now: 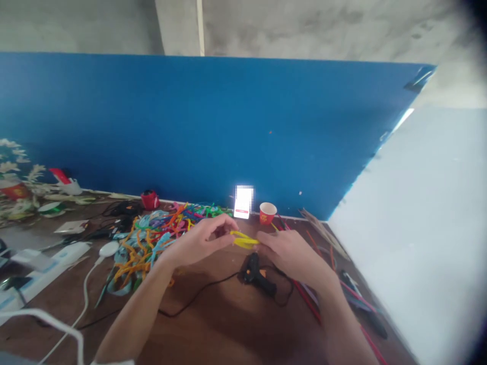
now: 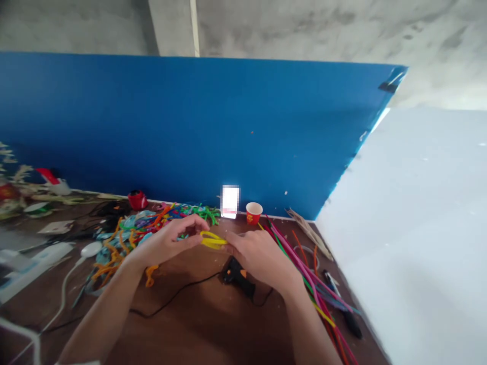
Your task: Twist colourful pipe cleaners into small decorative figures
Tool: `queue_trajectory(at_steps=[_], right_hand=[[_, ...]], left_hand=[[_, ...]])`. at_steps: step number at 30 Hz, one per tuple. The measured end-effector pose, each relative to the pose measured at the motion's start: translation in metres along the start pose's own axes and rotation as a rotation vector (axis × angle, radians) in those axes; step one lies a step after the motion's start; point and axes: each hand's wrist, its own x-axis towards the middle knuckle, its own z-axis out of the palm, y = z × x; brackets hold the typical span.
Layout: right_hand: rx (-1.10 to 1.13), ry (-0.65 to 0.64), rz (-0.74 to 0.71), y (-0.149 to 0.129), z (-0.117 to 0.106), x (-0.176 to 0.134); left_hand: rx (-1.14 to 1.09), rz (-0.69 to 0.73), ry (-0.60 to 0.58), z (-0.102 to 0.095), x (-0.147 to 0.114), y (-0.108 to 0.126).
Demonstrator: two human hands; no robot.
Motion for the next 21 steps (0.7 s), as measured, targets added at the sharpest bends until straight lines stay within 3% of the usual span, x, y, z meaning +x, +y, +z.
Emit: queue_trajectory(at_steps=[5,10,12,16,21], right_hand=[[0.162,0.052,-0.055,0.004,0.003,0.006],[0.352,0.126,-0.022,-0.002,0.005,0.020],[0.392,0.179,-0.022,-0.007,0.004,0.021],[0.604,0.190,-0.098,-0.021,-0.006,0.013],[0.758,0.101,-0.119,-0.044,-0.017,0.003]], left_hand=[[0.065,-0.005,-0.097,-0.006,-0.005,-0.001],[0.136,0.052,0.038,-0.007,-0.010,0.001],[0.142,0.060,0.038,-0.009,-0.011,0.002],[0.029,0.177,-0.054,-0.005,-0.012,0.004],[-0.181,0.261,-0.115,0.016,-0.011,0.012]])
